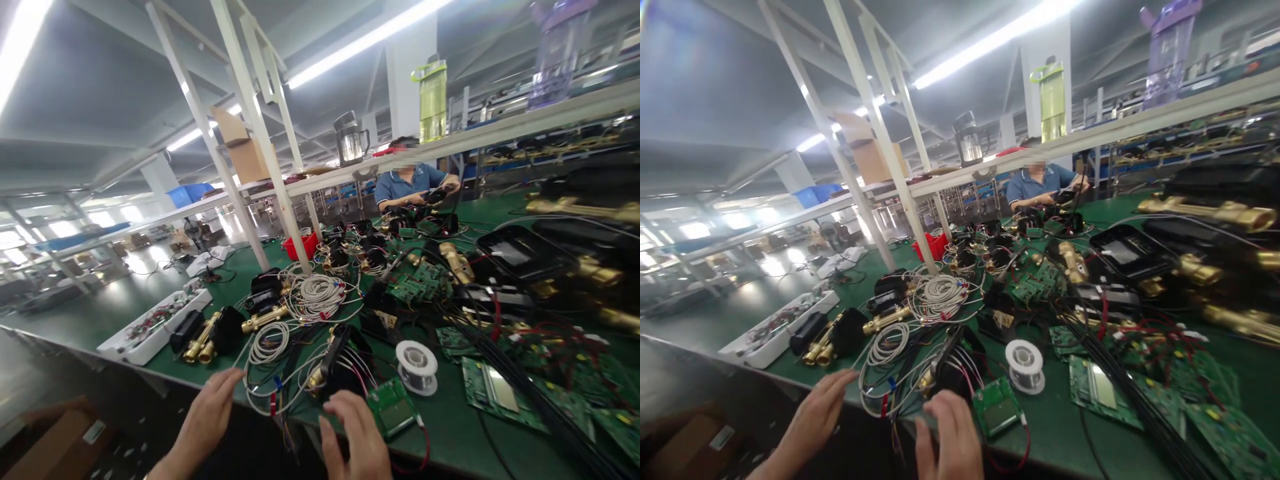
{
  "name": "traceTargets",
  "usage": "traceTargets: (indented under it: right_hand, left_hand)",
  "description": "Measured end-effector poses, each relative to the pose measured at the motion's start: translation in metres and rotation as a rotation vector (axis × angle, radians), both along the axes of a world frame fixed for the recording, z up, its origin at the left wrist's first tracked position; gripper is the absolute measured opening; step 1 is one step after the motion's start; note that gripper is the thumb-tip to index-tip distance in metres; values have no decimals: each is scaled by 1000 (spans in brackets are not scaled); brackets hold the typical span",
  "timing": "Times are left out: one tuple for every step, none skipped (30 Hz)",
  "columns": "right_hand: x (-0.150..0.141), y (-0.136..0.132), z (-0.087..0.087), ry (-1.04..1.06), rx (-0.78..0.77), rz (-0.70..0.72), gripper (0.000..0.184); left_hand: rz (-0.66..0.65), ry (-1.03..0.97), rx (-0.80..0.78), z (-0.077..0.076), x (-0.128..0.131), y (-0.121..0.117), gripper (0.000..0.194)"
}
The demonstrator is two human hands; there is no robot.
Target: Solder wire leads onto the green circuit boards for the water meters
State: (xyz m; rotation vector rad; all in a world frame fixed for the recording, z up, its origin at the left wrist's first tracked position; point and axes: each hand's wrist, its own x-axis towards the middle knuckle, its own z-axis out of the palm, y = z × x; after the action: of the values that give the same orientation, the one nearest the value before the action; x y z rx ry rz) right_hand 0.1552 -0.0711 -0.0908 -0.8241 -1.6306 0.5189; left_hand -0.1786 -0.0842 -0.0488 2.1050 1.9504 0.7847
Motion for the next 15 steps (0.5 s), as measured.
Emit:
traceTargets:
  right_hand:
    - [4, 9, 5, -25, 48, -121, 23]
    - [8, 18, 10, -85, 79, -202, 29]
    - [11, 24, 16, -157, 91, -257, 33]
    - [12, 29, 21, -231, 85, -276, 36]
    - [13, 33, 25, -291, 66, -288, 39]
    - [12, 36, 29, -332, 43, -300, 40]
    - [10, 38, 32, -356, 25, -312, 40]
    - [8, 40, 34, -372, 9, -324, 39]
    - [5, 42, 35, -391, -7, -337, 38]
    - [2, 44, 36, -411, -25, -350, 35]
    - [0, 46, 37, -429, -42, -360, 33]
    - [-2, 49, 38, -446, -59, -371, 30]
    - [-3, 51, 39, -461, -74, -380, 28]
    - [-4, 53, 40, -474, -88, -386, 26]
    - [-4, 55, 40, -487, -98, -388, 25]
  left_hand:
    - [-17, 105, 21, 4, -7, 19, 49]
    - [-47, 202, 28, 8, -12, 37, 62]
    - [-83, 288, 26, 11, -16, 54, 70]
    - [-122, 367, 22, 13, -18, 70, 75]
    - [-163, 438, 15, 15, -20, 83, 77]
    - [-204, 500, 9, 16, -20, 93, 76]
    - [-244, 554, 7, 16, -21, 100, 73]
    - [-280, 599, 9, 16, -21, 105, 68]
    - [-309, 633, 15, 17, -22, 108, 63]
    - [-330, 655, 25, 17, -23, 109, 56]
    - [-344, 666, 39, 19, -24, 109, 49]
    - [-351, 667, 56, 21, -25, 109, 44]
    - [-352, 658, 76, 24, -26, 109, 39]
    - [-349, 642, 99, 29, -27, 110, 35]
    - [-343, 621, 123, 35, -28, 112, 31]
